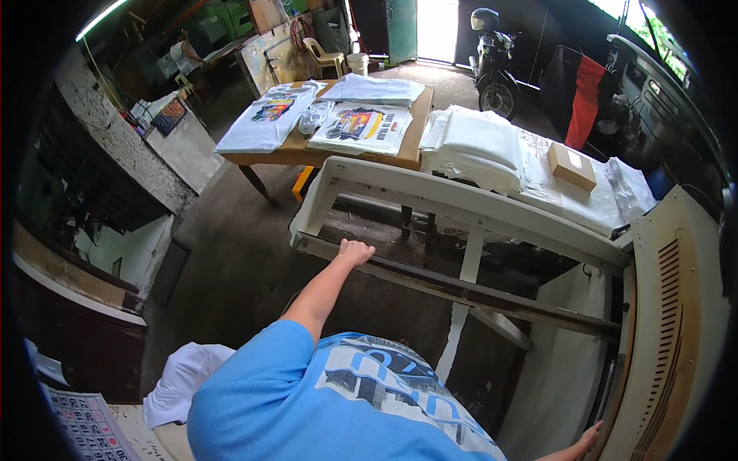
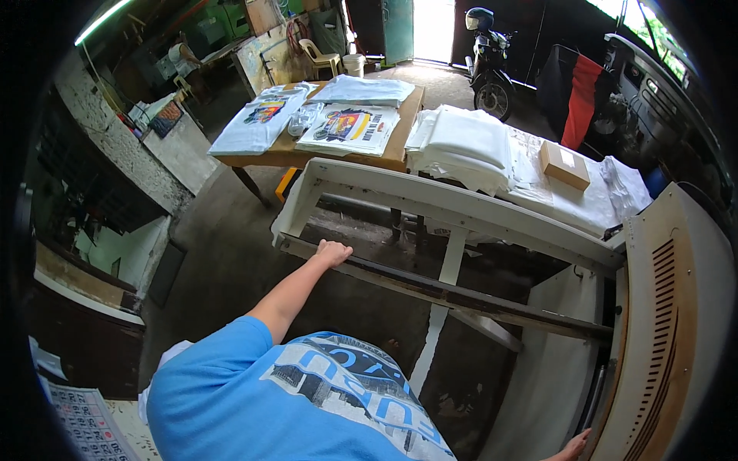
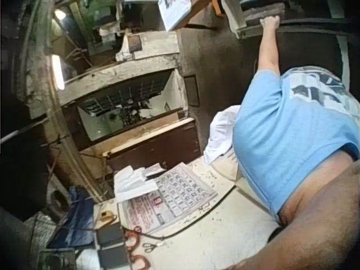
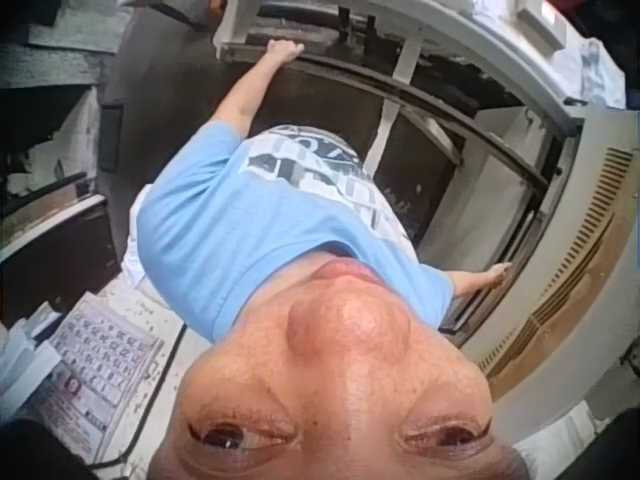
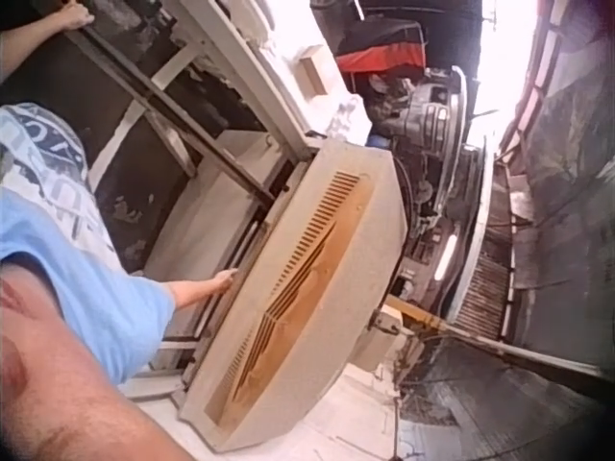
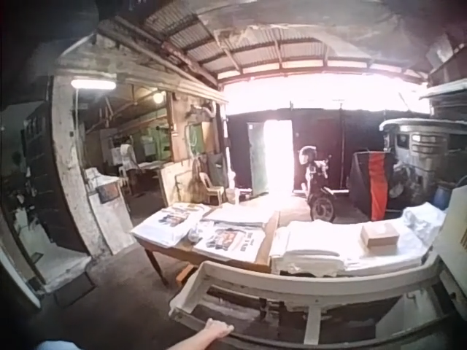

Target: Operating a heat press to transfer designs onto t-shirts and folding the finished garments.

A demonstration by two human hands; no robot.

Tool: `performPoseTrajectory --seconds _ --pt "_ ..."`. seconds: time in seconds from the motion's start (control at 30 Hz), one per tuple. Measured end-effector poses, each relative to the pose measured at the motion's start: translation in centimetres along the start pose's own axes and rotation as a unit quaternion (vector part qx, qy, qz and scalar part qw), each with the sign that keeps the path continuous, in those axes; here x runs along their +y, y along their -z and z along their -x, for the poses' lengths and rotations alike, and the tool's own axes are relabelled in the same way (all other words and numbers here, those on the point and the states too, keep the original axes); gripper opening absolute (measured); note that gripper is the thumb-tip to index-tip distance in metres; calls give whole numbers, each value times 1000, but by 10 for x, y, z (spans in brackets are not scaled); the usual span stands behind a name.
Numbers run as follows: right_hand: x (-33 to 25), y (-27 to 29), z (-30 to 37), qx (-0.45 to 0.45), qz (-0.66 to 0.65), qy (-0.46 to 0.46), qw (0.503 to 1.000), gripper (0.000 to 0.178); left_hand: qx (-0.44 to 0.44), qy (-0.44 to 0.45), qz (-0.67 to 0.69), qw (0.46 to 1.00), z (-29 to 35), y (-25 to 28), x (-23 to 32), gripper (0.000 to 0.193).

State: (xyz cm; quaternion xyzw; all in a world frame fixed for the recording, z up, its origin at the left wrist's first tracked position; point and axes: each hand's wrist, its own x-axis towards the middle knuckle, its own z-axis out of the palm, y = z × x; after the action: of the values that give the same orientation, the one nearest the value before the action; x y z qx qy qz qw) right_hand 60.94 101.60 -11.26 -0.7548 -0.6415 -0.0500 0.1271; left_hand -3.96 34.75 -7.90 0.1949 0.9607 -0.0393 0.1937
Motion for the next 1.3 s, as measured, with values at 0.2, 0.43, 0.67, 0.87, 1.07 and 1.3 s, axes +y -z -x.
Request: performPoseTrajectory --seconds 0.2,0.43,0.67,0.87,1.07,1.3 --pt "-23 -2 47 -37 54 -19 998 44 -9 56 38 998 9 4 0 47" --pt "-30 30 0 -41 129 -35 990 60 -4 53 22 998 4 3 6 47" --pt "-56 57 11 -82 149 -46 984 74 58 55 57 995 19 1 7 54" --pt "-59 71 20 -88 136 -42 986 74 55 57 62 995 21 3 17 56" --pt "-60 64 16 -82 145 -45 985 73 48 62 67 995 26 5 15 56" --pt "-155 35 102 190 146 -87 967 54 87 44 92 991 28 -1 10 56"
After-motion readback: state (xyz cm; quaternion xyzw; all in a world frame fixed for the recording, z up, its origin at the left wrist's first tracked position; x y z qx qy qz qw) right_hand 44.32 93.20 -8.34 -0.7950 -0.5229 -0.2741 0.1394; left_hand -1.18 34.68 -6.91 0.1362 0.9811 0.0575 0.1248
